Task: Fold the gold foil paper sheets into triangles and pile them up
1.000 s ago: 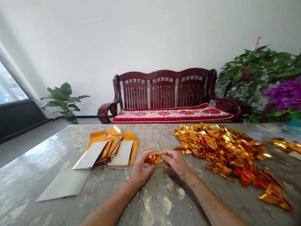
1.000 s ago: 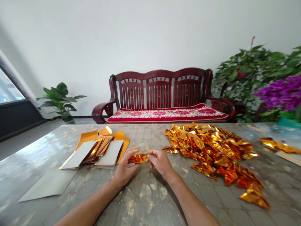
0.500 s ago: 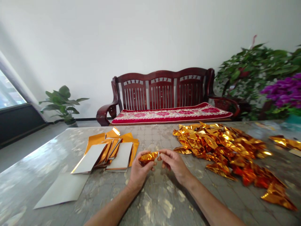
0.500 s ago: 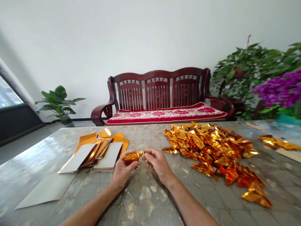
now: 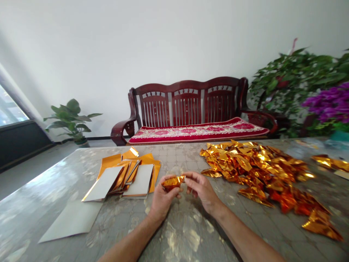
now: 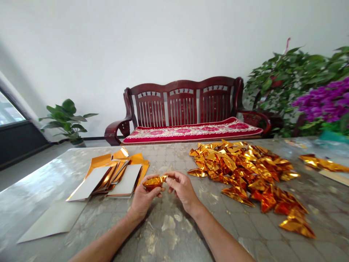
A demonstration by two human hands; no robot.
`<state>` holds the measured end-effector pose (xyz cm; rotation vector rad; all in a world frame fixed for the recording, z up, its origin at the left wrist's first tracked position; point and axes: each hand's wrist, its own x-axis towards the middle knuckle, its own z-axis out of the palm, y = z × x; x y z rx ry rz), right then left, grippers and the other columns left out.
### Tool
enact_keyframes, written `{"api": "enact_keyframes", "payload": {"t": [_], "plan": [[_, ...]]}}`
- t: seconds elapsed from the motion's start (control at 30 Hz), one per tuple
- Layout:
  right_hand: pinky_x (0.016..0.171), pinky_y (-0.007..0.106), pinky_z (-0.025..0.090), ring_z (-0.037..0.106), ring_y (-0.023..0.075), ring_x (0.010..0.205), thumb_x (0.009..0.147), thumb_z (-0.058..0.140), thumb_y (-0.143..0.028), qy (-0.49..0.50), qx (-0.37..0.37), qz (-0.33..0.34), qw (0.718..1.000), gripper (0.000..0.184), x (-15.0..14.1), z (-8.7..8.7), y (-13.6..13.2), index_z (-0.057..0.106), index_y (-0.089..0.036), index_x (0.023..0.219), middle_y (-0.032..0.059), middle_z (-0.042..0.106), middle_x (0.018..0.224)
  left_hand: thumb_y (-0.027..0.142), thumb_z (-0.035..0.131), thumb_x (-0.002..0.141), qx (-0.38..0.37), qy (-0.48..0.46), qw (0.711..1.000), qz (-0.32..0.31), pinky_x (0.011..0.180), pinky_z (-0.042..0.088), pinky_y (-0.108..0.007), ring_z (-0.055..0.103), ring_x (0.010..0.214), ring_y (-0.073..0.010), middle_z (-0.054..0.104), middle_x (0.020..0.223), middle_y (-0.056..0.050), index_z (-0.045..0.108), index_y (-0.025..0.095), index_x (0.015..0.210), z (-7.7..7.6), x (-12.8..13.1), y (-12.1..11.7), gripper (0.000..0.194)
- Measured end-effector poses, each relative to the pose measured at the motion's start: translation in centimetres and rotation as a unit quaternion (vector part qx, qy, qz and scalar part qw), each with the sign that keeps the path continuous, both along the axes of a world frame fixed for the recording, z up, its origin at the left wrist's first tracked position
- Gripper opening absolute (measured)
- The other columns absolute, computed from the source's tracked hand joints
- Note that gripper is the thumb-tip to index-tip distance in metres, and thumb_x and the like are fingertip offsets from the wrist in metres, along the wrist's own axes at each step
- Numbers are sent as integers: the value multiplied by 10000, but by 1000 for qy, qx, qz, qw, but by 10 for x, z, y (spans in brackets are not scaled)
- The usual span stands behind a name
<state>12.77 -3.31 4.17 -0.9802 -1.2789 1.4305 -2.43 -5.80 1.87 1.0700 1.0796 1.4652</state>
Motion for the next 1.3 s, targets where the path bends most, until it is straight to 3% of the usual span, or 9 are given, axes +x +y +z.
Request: {"api": "enact_keyframes", "payload": {"t": [0.43, 0.83, 0.97, 1.07, 1.3], "plan": [[411, 189, 282, 510, 89, 506, 699, 731, -448, 10, -2, -13, 1000, 387, -2, -4, 2, 699, -171, 968, 1, 660, 723, 323, 836, 593, -25, -67, 997, -19, 515, 537, -225, 692, 657, -166, 701, 897, -38, 556, 174, 1025, 2, -1, -1, 537], [499, 223, 416, 521, 117, 570, 632, 780, -392, 9, 20, -68, 997, 317, -7, -4, 3, 703, -166, 841, -5, 640, 669, 334, 860, 587, -33, -97, 993, -54, 506, 532, -205, 701, 655, -163, 705, 916, -42, 567, 171, 1029, 4, 1, -4, 555], [449, 202, 354, 484, 92, 516, 617, 812, -419, 26, 5, -59, 998, 373, -5, -4, 4, 701, -160, 861, -14, 627, 654, 330, 862, 593, -31, -99, 993, -50, 502, 532, -202, 702, 654, -164, 705, 913, -44, 568, 165, 1027, 4, 1, -4, 550], [409, 193, 303, 489, 81, 492, 703, 749, -516, 48, -3, -32, 998, 410, -2, -5, 4, 703, -157, 895, 0, 636, 711, 326, 869, 587, -34, -112, 992, -43, 503, 531, -201, 704, 651, -162, 704, 926, -40, 564, 168, 1035, 3, 0, -3, 564], [412, 187, 325, 503, 78, 507, 724, 750, -484, 68, -10, -12, 998, 364, -2, -12, 5, 697, -172, 903, -14, 641, 731, 317, 864, 612, -32, -114, 992, -50, 518, 539, -200, 703, 661, -156, 712, 945, -50, 559, 166, 1049, 1, -1, -4, 554]]}}
